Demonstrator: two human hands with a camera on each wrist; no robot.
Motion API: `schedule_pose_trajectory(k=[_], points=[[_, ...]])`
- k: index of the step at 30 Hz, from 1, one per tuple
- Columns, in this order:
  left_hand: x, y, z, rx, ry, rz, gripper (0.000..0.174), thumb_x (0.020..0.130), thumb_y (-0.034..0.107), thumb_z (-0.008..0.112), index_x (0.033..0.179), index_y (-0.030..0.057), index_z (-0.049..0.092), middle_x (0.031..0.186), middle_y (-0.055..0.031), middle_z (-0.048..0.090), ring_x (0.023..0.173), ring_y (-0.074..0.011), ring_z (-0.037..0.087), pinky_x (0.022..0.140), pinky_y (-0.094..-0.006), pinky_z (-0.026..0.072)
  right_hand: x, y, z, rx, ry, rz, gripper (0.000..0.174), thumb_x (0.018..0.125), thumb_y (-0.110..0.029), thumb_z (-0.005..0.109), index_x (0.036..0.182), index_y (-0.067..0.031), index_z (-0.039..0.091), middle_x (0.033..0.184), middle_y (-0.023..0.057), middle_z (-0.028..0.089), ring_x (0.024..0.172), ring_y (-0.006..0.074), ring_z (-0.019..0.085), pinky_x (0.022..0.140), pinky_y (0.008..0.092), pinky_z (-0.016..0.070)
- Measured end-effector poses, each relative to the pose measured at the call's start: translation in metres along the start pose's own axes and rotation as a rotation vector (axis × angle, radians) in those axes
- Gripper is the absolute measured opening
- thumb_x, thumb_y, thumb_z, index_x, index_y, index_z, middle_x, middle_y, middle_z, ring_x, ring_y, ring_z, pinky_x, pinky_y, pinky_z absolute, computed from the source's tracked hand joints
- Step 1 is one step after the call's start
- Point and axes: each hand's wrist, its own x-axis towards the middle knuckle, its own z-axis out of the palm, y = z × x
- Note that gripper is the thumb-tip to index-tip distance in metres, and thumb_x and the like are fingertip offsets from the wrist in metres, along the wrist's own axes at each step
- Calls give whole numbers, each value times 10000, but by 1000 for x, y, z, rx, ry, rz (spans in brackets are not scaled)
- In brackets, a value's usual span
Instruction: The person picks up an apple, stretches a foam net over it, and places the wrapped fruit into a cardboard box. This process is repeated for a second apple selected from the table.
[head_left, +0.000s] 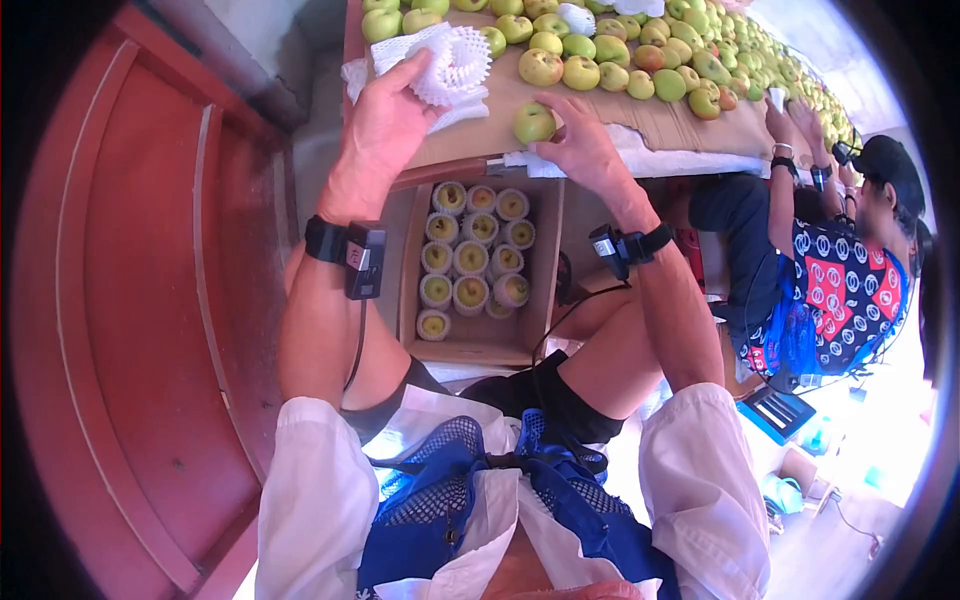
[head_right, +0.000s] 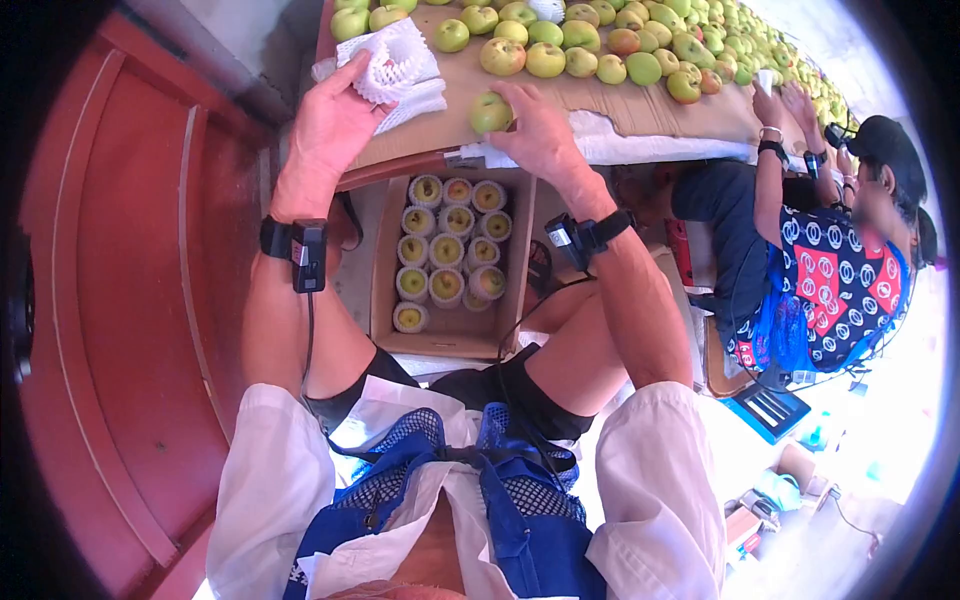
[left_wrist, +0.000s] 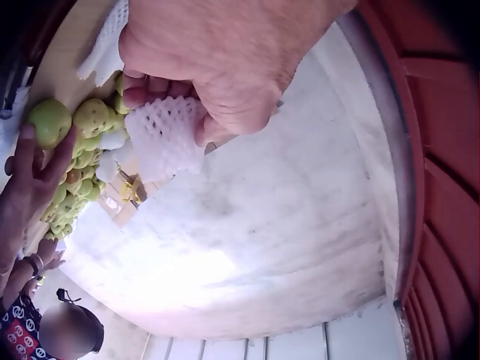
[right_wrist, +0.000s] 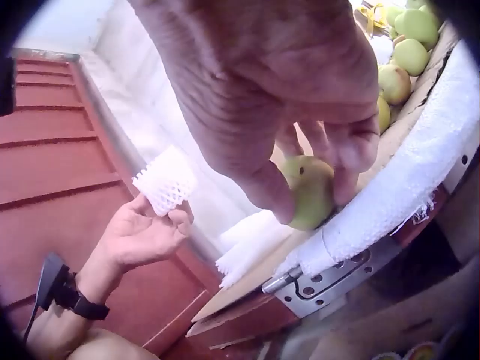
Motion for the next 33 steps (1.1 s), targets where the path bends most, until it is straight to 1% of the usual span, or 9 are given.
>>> schedule_pose_trajectory(k=[5,8,11,14,17,20,23,26,33], points=[[11,-1,9,5,18,-24,410,978,191,637,1359,66,552,1319,-66,614,1249,-228,544,1046,-443,412,10,11,-4,-10,1,-11,713,800,-204,764,1434,-74,465,1337,183,549,1045,304,656,910,404,530],[27,-5,13,14,-20,-18,457,983,158,606,1416,73,488,1365,-91,579,1252,-253,566,1037,-470,474,21,24,-17,-7,16,-25,691,817,-199,752,1429,-61,462,1368,186,548,1002,298,673,892,416,540],[33,-7,21,27,-5,9,432,984,152,605,1392,47,510,1356,-90,588,1243,-251,575,1035,-451,480,19,0,-38,0,128,110,560,852,-186,723,1360,-39,538,1234,160,639,929,249,677,839,375,545],[28,-6,2,110,9,5,378,976,160,624,1320,11,570,1288,-100,630,1186,-236,612,1017,-403,498,22,-2,-26,389,258,32,370,892,-190,704,1216,-19,651,1000,80,693,859,164,645,775,311,528],[27,-14,9,284,-10,73,324,958,186,665,1213,-12,636,1164,-80,678,1091,-178,641,965,-324,509,12,-43,-30,674,280,-56,267,925,-215,692,1099,-14,713,891,10,675,845,99,592,753,263,496],[27,-25,11,477,-41,172,303,947,217,695,1149,-8,666,1061,-53,691,980,-118,639,886,-270,509,7,-57,-29,659,233,-109,306,940,-269,689,1101,-11,717,919,3,681,841,78,582,756,247,481],[24,-27,15,635,-56,191,322,962,196,683,1214,-3,658,1113,-27,685,1020,-109,632,930,-281,500,8,-67,-32,619,161,42,367,941,-313,690,1118,7,714,916,10,677,840,71,572,744,219,456],[16,-26,28,785,-92,250,279,953,196,703,1156,6,679,1066,-5,684,949,-78,611,860,-250,491,6,-73,-42,700,89,172,384,931,-352,708,1085,-1,731,859,-4,649,812,58,558,700,214,427],[12,-39,28,1263,-208,468,233,882,139,770,1059,22,673,965,17,673,882,-82,582,800,-254,487,14,-52,-39,1136,47,287,294,924,-311,730,1045,-45,692,857,-21,596,719,31,531,506,195,298]])
